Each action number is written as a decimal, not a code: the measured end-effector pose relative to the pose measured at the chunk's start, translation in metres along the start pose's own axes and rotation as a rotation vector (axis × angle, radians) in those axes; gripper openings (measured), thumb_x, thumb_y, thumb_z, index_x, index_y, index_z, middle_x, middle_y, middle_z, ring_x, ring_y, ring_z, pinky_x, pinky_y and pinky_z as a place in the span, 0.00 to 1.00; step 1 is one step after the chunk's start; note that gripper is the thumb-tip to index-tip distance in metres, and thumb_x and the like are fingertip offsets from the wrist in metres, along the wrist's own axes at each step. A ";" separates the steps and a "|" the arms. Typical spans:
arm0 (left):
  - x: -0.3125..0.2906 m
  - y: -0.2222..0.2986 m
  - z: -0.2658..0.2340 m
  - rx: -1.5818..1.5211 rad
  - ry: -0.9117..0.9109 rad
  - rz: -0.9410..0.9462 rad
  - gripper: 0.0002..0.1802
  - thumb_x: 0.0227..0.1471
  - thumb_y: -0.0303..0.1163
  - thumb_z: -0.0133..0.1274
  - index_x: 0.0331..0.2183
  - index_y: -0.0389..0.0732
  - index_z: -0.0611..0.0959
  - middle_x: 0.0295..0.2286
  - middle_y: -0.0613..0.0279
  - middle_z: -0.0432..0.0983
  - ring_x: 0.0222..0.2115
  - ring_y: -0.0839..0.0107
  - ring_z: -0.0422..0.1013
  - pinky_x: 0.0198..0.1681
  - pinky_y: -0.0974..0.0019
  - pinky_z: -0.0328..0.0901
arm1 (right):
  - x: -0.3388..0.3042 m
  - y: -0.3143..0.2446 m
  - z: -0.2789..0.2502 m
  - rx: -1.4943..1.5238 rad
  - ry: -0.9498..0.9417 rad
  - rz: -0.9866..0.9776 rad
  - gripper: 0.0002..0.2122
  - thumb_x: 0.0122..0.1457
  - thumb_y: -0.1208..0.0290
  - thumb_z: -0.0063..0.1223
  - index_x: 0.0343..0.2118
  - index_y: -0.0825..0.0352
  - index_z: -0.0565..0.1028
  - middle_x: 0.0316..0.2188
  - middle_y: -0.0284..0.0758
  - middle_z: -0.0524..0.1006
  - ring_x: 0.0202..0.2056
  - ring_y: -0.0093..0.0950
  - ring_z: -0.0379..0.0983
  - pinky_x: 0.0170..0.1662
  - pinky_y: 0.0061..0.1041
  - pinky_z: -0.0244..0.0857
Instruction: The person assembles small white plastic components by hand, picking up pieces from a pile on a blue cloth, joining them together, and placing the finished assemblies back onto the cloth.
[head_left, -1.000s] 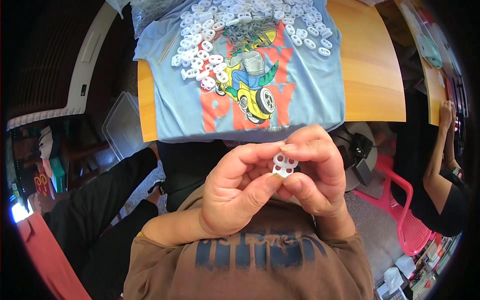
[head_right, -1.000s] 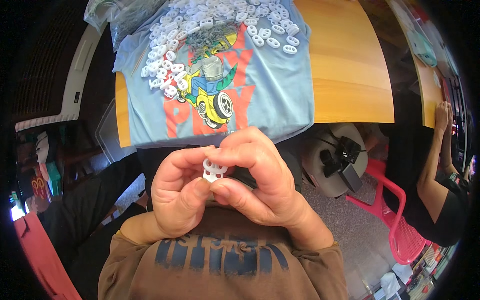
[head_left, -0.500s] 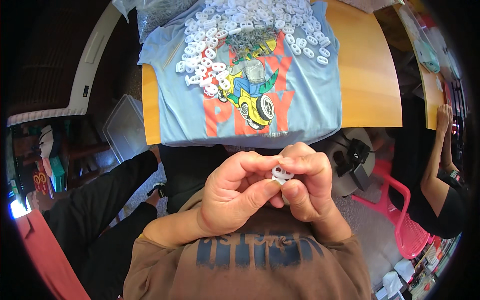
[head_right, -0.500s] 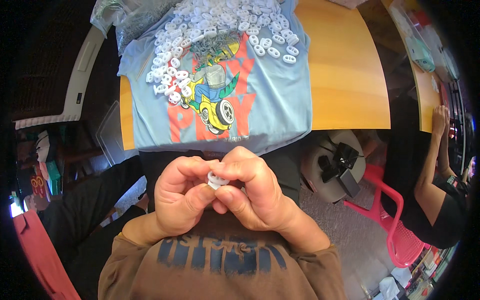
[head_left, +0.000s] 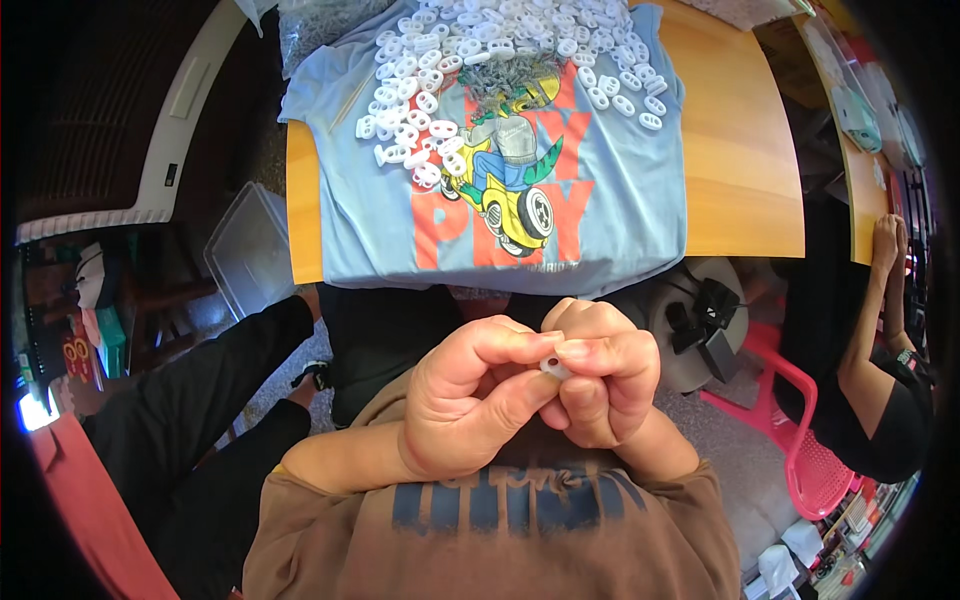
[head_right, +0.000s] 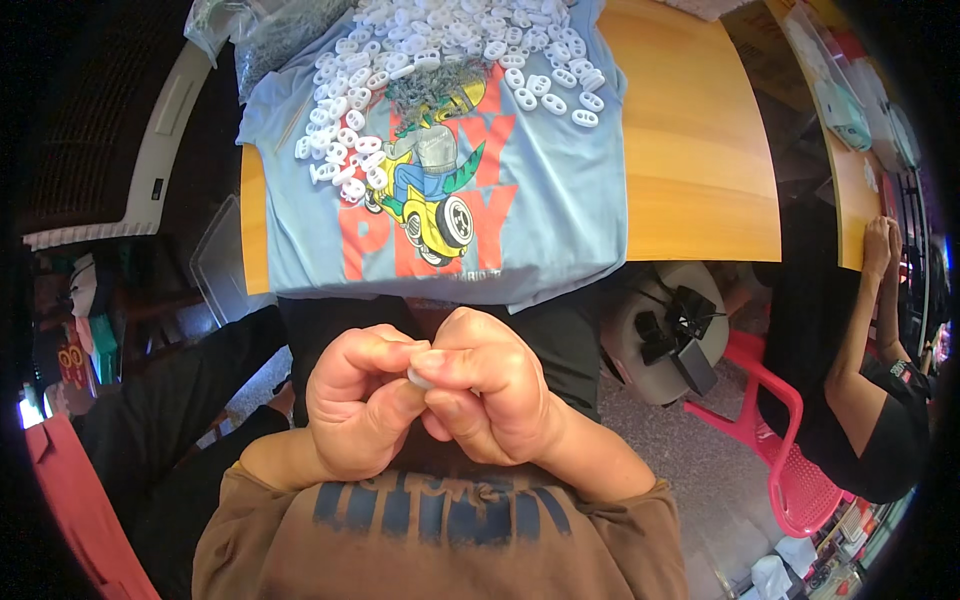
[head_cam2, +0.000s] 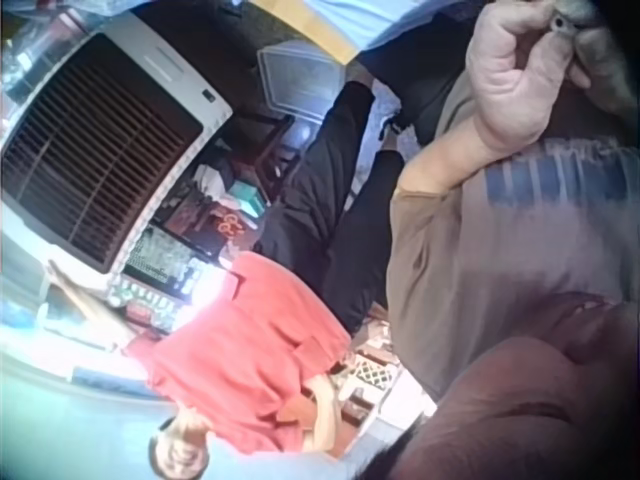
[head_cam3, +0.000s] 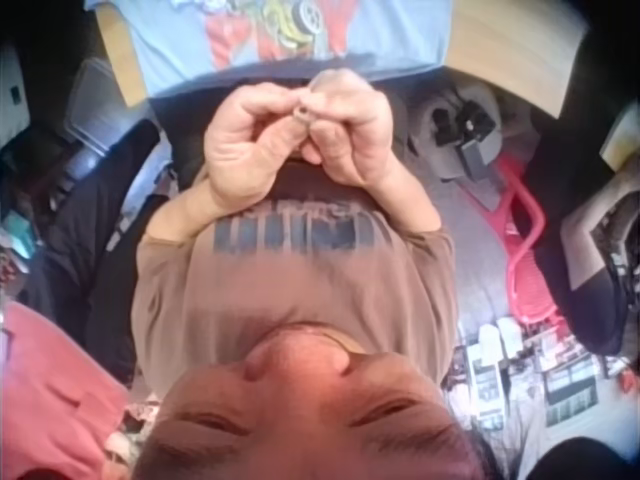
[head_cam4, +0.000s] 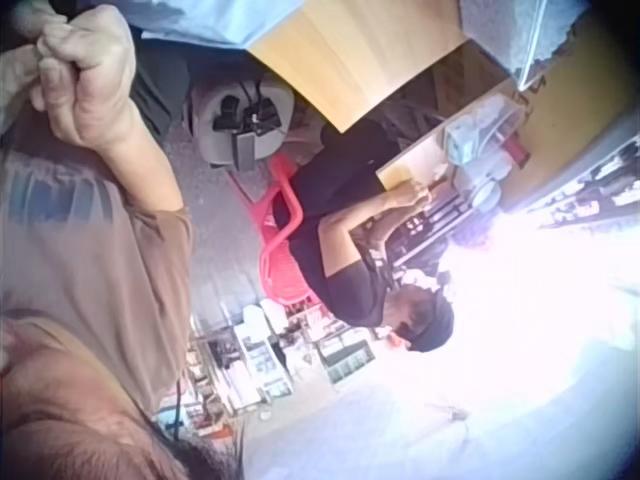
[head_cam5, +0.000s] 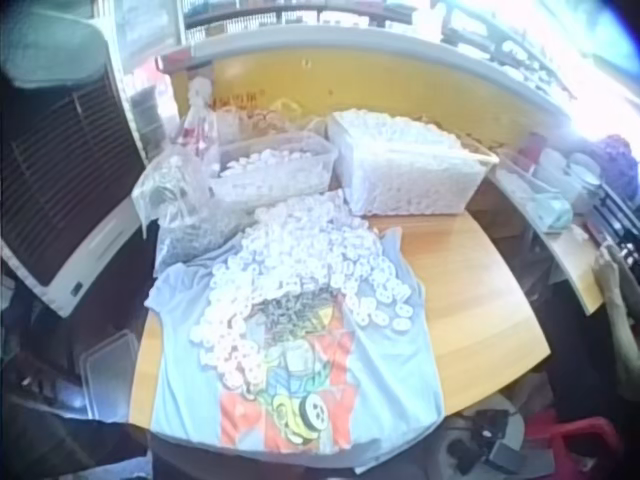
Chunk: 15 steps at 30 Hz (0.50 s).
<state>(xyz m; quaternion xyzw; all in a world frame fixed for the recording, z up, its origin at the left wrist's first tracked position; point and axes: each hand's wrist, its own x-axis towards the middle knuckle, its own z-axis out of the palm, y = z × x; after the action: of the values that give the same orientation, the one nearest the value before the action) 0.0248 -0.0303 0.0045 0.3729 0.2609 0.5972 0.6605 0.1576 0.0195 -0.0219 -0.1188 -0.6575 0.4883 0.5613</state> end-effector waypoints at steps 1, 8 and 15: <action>0.001 0.002 0.000 0.024 0.009 -0.016 0.15 0.53 0.18 0.44 0.44 0.36 0.69 0.34 0.60 0.68 0.29 0.78 0.70 0.34 0.76 0.66 | -0.001 -0.001 0.000 -0.004 0.001 0.000 0.12 0.57 0.77 0.45 0.44 0.68 0.63 0.24 0.31 0.68 0.21 0.21 0.62 0.26 0.23 0.58; 0.007 0.004 -0.005 0.001 0.023 -0.106 0.15 0.52 0.18 0.44 0.44 0.35 0.69 0.35 0.61 0.68 0.30 0.77 0.71 0.35 0.76 0.66 | 0.002 0.002 -0.004 0.026 0.028 0.099 0.13 0.56 0.75 0.48 0.44 0.69 0.64 0.26 0.35 0.70 0.23 0.23 0.64 0.28 0.23 0.61; 0.019 0.005 0.003 -0.057 0.201 -0.208 0.11 0.52 0.20 0.46 0.40 0.35 0.72 0.31 0.61 0.72 0.29 0.79 0.70 0.33 0.77 0.67 | 0.009 0.001 -0.012 -0.142 0.029 0.077 0.16 0.52 0.74 0.53 0.43 0.70 0.66 0.26 0.36 0.71 0.23 0.27 0.66 0.24 0.23 0.60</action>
<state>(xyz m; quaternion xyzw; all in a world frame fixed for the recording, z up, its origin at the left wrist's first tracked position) 0.0268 -0.0116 0.0118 0.2633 0.3460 0.5668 0.6997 0.1639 0.0325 -0.0181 -0.1907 -0.6772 0.4598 0.5418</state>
